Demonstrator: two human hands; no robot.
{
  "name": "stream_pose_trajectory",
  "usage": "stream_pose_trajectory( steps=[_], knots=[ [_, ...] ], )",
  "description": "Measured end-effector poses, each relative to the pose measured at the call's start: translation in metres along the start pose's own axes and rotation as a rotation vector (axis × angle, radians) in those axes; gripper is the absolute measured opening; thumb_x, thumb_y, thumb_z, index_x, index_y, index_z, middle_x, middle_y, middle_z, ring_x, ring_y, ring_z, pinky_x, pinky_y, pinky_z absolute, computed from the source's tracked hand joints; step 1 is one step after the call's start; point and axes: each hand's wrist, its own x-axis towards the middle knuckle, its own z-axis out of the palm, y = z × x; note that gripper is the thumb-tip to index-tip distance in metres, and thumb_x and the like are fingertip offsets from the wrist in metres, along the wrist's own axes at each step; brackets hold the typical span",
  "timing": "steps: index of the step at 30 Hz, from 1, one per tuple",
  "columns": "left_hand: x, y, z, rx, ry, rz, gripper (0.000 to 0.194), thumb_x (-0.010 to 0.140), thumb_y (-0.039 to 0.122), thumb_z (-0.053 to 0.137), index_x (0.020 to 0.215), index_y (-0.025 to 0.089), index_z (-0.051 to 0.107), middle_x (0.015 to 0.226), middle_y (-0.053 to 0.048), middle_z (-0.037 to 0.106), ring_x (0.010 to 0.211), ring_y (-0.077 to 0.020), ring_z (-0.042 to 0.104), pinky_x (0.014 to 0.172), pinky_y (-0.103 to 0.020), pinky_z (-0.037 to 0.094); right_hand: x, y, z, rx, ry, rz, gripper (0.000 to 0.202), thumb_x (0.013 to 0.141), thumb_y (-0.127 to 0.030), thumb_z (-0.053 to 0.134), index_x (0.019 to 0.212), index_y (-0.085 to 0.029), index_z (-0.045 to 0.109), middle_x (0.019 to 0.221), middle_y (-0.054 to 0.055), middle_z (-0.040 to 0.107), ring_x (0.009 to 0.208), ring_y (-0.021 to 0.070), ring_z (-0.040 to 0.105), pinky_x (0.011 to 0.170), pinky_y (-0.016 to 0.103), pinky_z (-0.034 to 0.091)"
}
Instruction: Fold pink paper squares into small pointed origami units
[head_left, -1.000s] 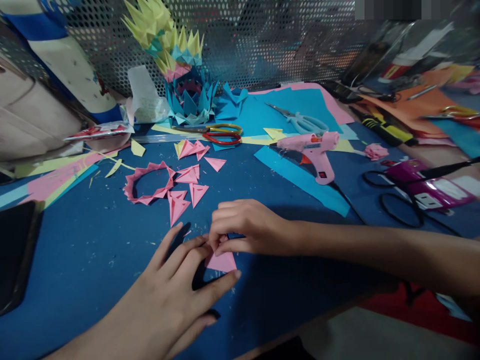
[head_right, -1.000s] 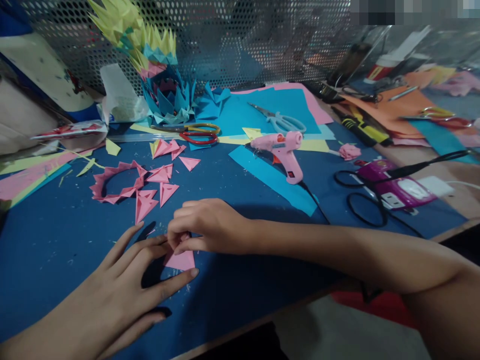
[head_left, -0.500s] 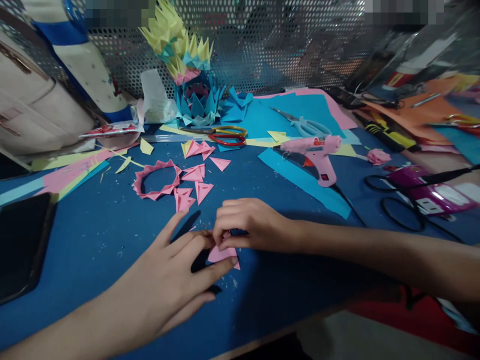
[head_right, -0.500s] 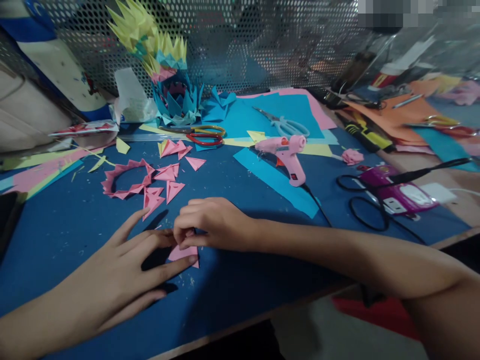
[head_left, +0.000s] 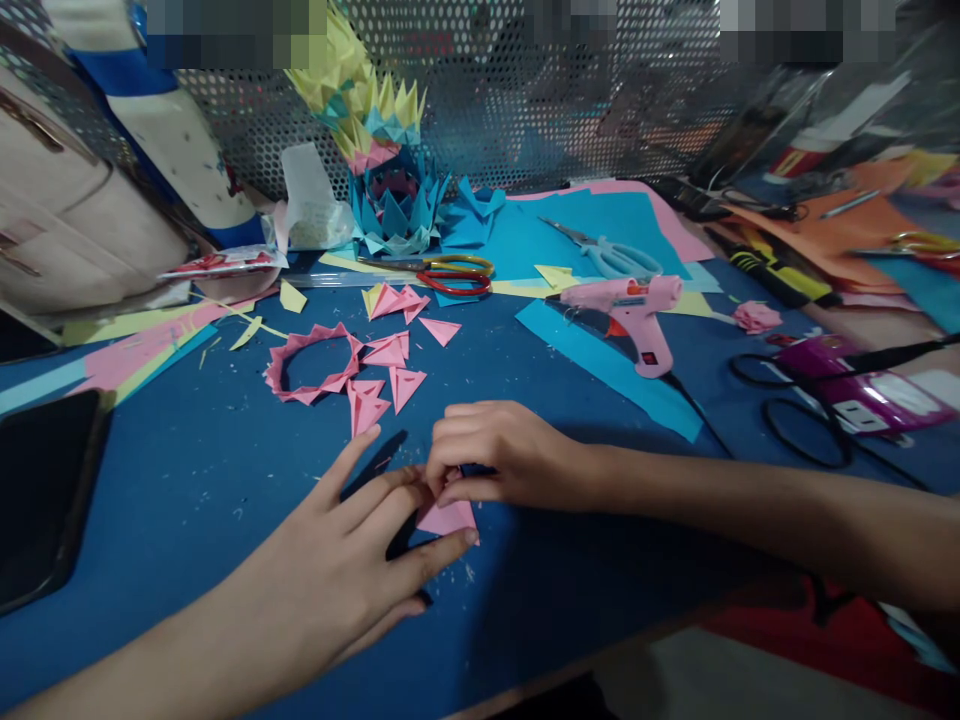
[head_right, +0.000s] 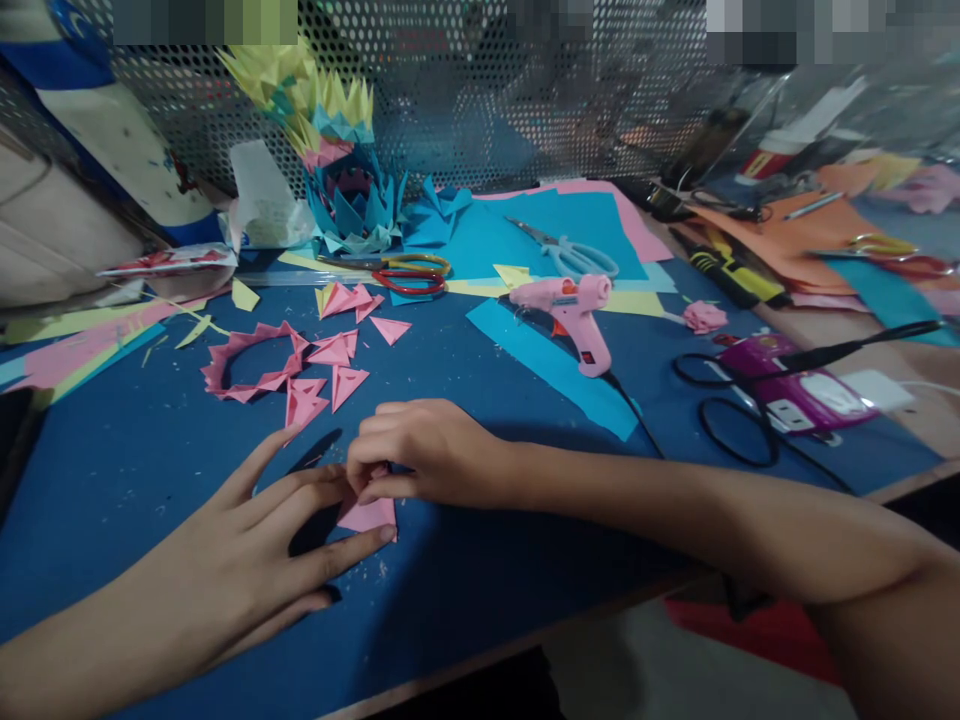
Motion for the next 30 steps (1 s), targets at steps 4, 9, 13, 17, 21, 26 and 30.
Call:
stream_pose_trajectory(
  steps=[4, 9, 13, 17, 21, 26, 30],
  knots=[
    [-0.001, 0.001, 0.001, 0.007, -0.011, -0.016, 0.059, 0.087, 0.05, 0.071, 0.141, 0.036, 0.052, 0.123, -0.005, 0.059, 0.12, -0.0241, 0.054, 0.123, -0.052, -0.003, 0.0, 0.001, 0.0, 0.016, -0.009, 0.001, 0.007, 0.092, -0.027, 0.069, 0.093, -0.019, 0.069, 0.086, -0.001, 0.065, 0.084, 0.013, 0.055, 0.073, 0.024, 0.037],
    [-0.001, 0.002, 0.002, -0.014, -0.01, -0.013, 0.057, 0.089, 0.047, 0.07, 0.141, 0.035, 0.051, 0.125, -0.005, 0.058, 0.119, -0.0245, 0.053, 0.122, -0.054, 0.0, 0.0, 0.005, -0.007, 0.095, -0.041, -0.023, 0.013, 0.091, -0.029, 0.069, 0.096, -0.018, 0.067, 0.087, 0.0, 0.066, 0.085, 0.0129, 0.056, 0.074, 0.023, 0.038],
    [-0.001, 0.002, 0.002, -0.022, -0.016, -0.027, 0.055, 0.091, 0.046, 0.067, 0.142, 0.036, 0.05, 0.122, -0.006, 0.058, 0.12, -0.0259, 0.053, 0.121, -0.06, 0.008, 0.0, 0.007, -0.018, 0.218, -0.141, -0.056, 0.023, 0.091, -0.03, 0.069, 0.109, -0.016, 0.065, 0.101, 0.003, 0.067, 0.093, 0.0138, 0.057, 0.082, 0.024, 0.041],
    [-0.002, 0.002, 0.002, -0.035, -0.007, -0.029, 0.053, 0.092, 0.046, 0.066, 0.142, 0.036, 0.05, 0.12, -0.006, 0.058, 0.119, -0.0265, 0.054, 0.12, -0.062, 0.013, 0.001, 0.008, -0.021, 0.251, -0.15, -0.054, 0.025, 0.094, -0.035, 0.065, 0.11, -0.015, 0.065, 0.105, 0.006, 0.067, 0.098, 0.0164, 0.057, 0.087, 0.027, 0.042],
    [-0.003, 0.003, 0.003, -0.045, -0.008, -0.03, 0.053, 0.093, 0.046, 0.065, 0.142, 0.035, 0.05, 0.123, -0.007, 0.057, 0.12, -0.0272, 0.053, 0.119, -0.064, 0.013, 0.0, 0.008, -0.017, 0.239, -0.134, -0.04, 0.024, 0.095, -0.037, 0.063, 0.107, -0.017, 0.065, 0.103, 0.006, 0.066, 0.098, 0.0168, 0.058, 0.087, 0.028, 0.042],
    [-0.001, 0.002, 0.004, -0.04, -0.001, -0.027, 0.052, 0.092, 0.045, 0.066, 0.141, 0.034, 0.051, 0.122, -0.006, 0.058, 0.119, -0.0265, 0.054, 0.12, -0.064, 0.014, -0.001, 0.009, -0.014, 0.206, -0.106, -0.048, 0.023, 0.096, -0.038, 0.061, 0.105, -0.018, 0.065, 0.103, 0.005, 0.064, 0.099, 0.0173, 0.055, 0.088, 0.029, 0.04],
    [-0.001, 0.002, 0.003, -0.035, -0.006, -0.023, 0.056, 0.09, 0.045, 0.069, 0.142, 0.034, 0.05, 0.124, -0.007, 0.057, 0.122, -0.0268, 0.052, 0.121, -0.062, 0.01, -0.002, 0.01, -0.012, 0.077, -0.024, -0.022, 0.028, 0.094, -0.044, 0.063, 0.104, -0.018, 0.066, 0.11, 0.008, 0.057, 0.102, 0.0197, 0.051, 0.092, 0.034, 0.038]
  ],
)
